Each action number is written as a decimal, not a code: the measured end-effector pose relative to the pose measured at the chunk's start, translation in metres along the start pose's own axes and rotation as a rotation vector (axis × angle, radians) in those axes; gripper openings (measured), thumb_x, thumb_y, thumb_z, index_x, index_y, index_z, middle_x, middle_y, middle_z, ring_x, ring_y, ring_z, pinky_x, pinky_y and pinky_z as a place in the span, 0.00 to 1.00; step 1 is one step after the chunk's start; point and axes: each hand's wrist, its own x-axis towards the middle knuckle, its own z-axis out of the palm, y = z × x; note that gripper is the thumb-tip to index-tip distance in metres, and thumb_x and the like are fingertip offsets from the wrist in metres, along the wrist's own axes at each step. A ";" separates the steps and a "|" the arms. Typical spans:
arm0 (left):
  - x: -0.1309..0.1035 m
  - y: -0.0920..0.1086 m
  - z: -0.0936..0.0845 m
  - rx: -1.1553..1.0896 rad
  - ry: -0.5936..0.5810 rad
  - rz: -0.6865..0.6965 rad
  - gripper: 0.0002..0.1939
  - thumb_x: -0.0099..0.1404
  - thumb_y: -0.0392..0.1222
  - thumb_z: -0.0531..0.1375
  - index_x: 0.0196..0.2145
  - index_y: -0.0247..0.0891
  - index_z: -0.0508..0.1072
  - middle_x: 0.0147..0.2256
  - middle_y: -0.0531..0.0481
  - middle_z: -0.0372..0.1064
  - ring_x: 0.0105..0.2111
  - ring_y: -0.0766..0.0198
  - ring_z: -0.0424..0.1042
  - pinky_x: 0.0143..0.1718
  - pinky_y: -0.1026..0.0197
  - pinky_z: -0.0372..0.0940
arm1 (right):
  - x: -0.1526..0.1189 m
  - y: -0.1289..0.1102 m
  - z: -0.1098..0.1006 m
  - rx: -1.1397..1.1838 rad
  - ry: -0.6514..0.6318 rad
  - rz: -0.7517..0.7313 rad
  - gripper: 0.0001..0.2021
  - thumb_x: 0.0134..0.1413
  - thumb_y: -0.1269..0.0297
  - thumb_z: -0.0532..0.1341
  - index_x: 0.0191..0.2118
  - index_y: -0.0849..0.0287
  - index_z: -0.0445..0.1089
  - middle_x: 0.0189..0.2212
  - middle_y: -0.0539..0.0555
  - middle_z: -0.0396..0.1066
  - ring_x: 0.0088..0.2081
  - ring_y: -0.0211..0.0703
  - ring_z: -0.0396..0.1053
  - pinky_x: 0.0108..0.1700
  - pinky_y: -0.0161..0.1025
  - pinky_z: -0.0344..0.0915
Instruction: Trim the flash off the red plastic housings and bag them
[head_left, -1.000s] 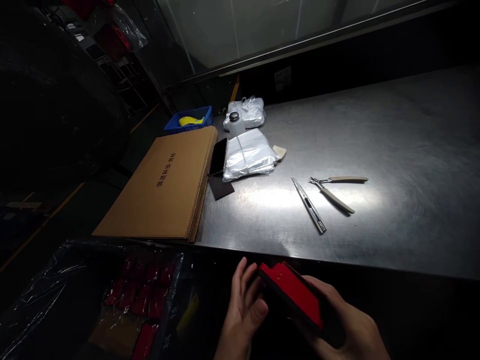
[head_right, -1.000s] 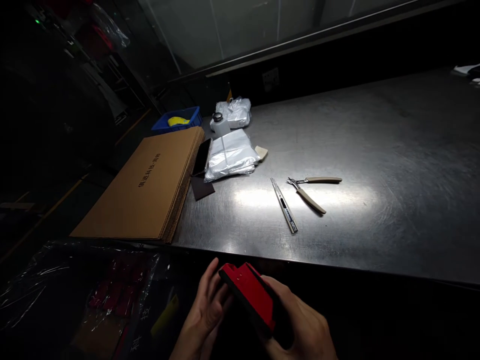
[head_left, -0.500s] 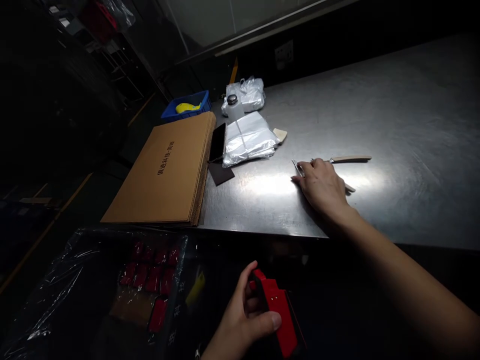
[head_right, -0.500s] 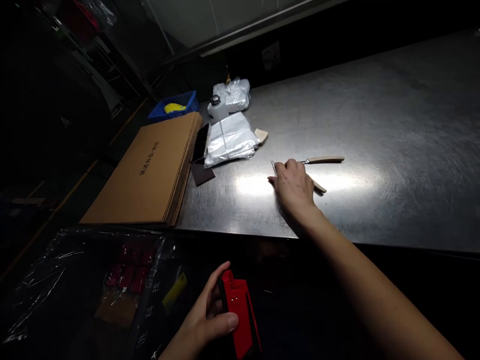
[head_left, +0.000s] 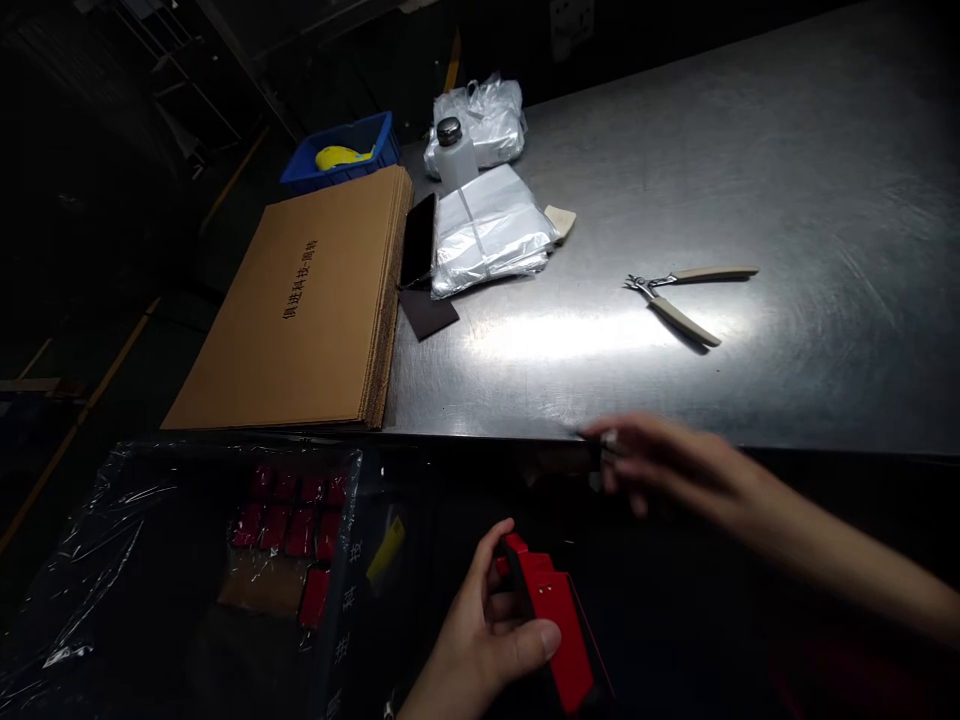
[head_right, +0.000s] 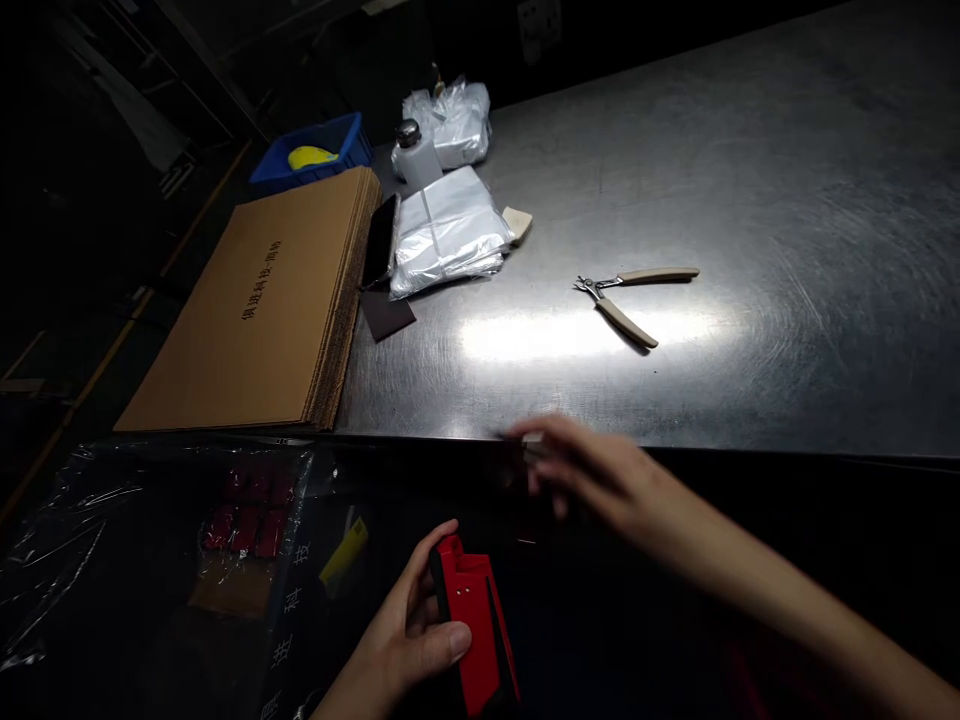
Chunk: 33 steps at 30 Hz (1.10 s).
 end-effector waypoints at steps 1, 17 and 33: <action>0.001 -0.001 0.000 0.001 -0.005 0.001 0.56 0.51 0.50 0.75 0.68 0.43 0.48 0.64 0.34 0.57 0.56 0.42 0.70 0.56 0.45 0.65 | -0.016 0.003 0.011 0.099 -0.080 0.042 0.19 0.68 0.52 0.55 0.60 0.47 0.66 0.35 0.50 0.76 0.29 0.38 0.73 0.36 0.37 0.70; -0.006 0.005 0.009 0.192 -0.022 0.010 0.55 0.53 0.53 0.73 0.68 0.46 0.47 0.62 0.36 0.61 0.55 0.44 0.71 0.56 0.46 0.65 | -0.065 0.020 0.041 0.166 -0.111 0.130 0.13 0.61 0.51 0.64 0.49 0.44 0.80 0.37 0.52 0.79 0.39 0.45 0.76 0.41 0.38 0.70; -0.006 0.003 0.009 0.221 -0.024 0.016 0.55 0.53 0.54 0.73 0.69 0.45 0.46 0.62 0.35 0.62 0.55 0.43 0.71 0.56 0.45 0.66 | -0.069 0.019 0.042 0.159 -0.088 0.102 0.12 0.62 0.52 0.64 0.48 0.42 0.79 0.38 0.50 0.80 0.40 0.45 0.77 0.41 0.37 0.68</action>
